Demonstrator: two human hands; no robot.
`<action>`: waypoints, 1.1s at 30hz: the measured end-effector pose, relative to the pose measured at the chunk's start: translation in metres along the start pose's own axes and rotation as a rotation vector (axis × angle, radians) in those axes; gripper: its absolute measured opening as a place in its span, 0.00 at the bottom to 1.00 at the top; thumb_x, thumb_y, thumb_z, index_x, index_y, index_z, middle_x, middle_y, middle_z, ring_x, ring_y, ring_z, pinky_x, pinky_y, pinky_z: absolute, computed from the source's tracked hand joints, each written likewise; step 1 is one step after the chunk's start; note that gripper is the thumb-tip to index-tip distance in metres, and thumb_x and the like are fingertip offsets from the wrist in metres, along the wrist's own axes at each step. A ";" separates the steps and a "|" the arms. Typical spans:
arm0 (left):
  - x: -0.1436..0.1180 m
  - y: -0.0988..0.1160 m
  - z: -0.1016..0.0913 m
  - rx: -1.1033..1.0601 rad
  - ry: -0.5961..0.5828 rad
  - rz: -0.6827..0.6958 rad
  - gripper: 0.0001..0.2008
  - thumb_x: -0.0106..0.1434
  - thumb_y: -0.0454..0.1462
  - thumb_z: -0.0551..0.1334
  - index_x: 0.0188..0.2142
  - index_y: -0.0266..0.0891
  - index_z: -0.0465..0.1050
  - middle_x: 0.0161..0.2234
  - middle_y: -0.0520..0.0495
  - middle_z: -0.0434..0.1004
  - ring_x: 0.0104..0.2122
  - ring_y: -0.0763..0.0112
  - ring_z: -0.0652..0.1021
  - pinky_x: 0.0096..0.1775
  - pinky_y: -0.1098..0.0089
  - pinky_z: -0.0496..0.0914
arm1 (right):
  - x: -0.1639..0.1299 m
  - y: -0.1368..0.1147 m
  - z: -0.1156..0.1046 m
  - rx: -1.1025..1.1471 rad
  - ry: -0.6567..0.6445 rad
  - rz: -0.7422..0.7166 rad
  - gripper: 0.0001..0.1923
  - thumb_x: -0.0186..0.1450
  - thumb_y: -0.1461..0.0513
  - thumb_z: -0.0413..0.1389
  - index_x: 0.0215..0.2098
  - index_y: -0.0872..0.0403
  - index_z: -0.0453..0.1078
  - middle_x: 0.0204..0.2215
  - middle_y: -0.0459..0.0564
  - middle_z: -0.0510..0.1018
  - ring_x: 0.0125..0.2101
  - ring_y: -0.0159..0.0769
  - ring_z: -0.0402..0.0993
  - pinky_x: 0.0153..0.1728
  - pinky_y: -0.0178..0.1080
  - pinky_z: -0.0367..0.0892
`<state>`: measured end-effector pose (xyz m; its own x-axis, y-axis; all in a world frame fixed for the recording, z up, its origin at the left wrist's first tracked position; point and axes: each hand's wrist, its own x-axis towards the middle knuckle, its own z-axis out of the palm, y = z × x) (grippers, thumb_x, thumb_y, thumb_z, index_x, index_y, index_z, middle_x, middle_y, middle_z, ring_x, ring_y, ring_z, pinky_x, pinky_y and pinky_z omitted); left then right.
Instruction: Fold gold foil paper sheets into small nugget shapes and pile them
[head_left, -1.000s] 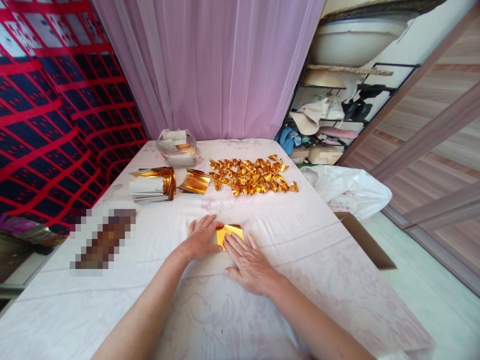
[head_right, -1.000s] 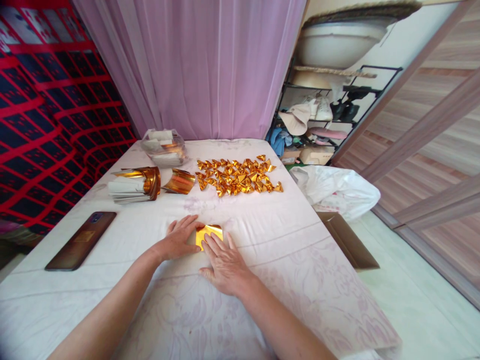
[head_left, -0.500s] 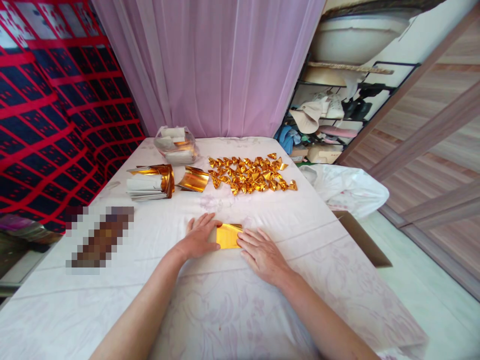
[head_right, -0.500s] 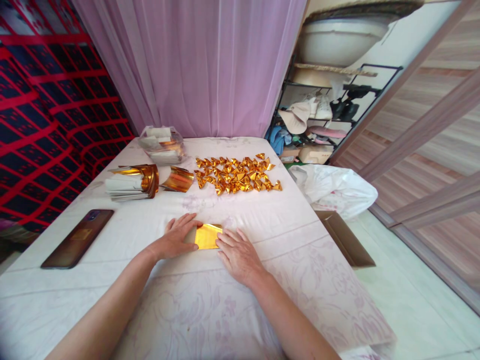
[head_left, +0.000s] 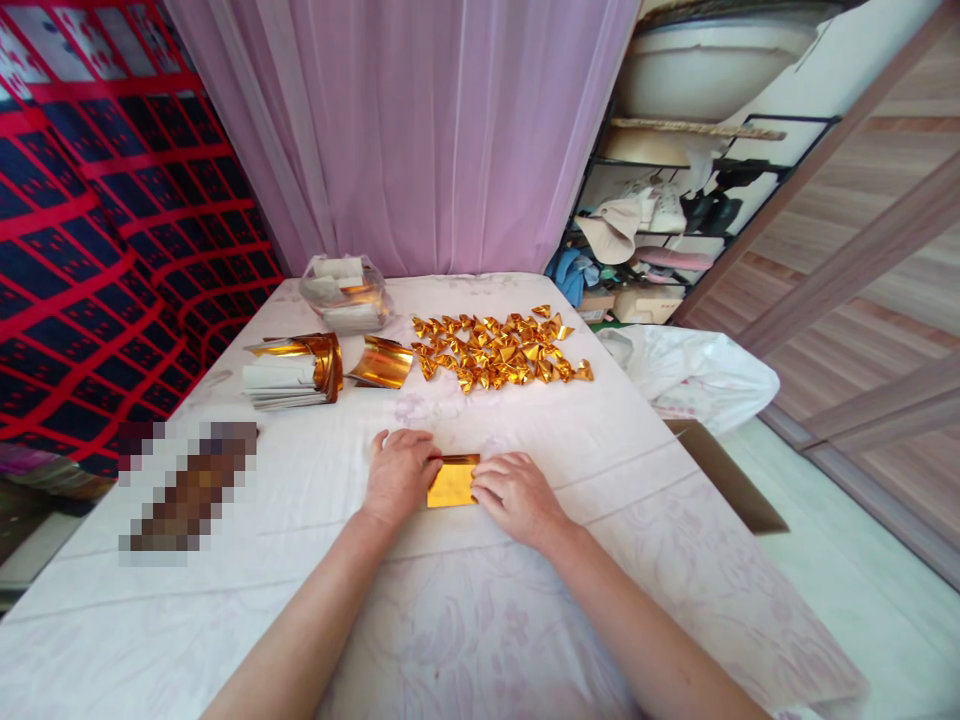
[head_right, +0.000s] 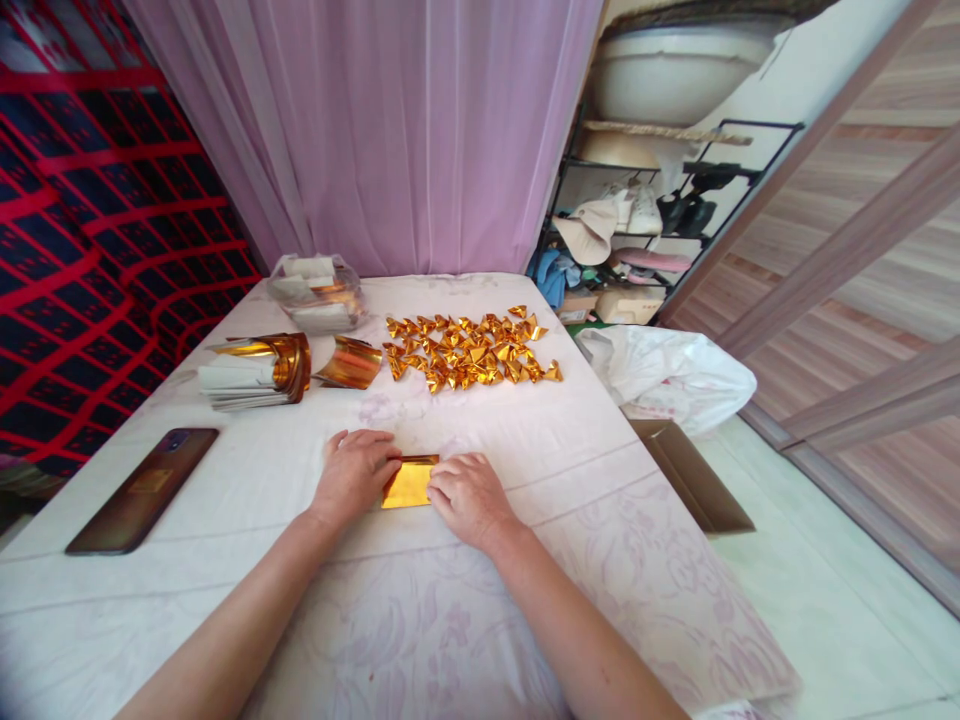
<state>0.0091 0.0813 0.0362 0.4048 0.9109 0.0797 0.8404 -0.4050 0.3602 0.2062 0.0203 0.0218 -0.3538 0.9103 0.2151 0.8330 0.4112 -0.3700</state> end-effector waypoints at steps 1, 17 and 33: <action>0.000 0.001 0.000 -0.010 0.003 0.001 0.10 0.62 0.38 0.58 0.34 0.48 0.79 0.48 0.48 0.78 0.50 0.56 0.74 0.58 0.49 0.53 | 0.002 0.002 0.002 0.004 0.024 0.052 0.07 0.66 0.64 0.54 0.35 0.51 0.75 0.37 0.47 0.81 0.40 0.36 0.73 0.46 0.40 0.61; -0.013 -0.006 0.020 -0.270 0.160 -0.023 0.07 0.62 0.38 0.59 0.39 0.44 0.75 0.36 0.49 0.82 0.38 0.64 0.78 0.48 0.61 0.67 | 0.019 0.013 0.014 0.393 0.198 0.194 0.09 0.65 0.63 0.54 0.30 0.52 0.76 0.29 0.47 0.78 0.32 0.33 0.74 0.37 0.35 0.67; -0.021 -0.007 0.021 -0.721 0.140 -0.196 0.08 0.60 0.43 0.61 0.31 0.41 0.75 0.29 0.50 0.78 0.33 0.69 0.77 0.34 0.71 0.71 | 0.011 0.007 0.011 0.638 0.297 0.250 0.10 0.64 0.59 0.53 0.29 0.54 0.75 0.24 0.45 0.78 0.24 0.31 0.72 0.25 0.30 0.66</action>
<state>0.0023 0.0628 0.0129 0.1824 0.9819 0.0514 0.4296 -0.1266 0.8941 0.2031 0.0338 0.0118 0.0190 0.9661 0.2575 0.4333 0.2242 -0.8729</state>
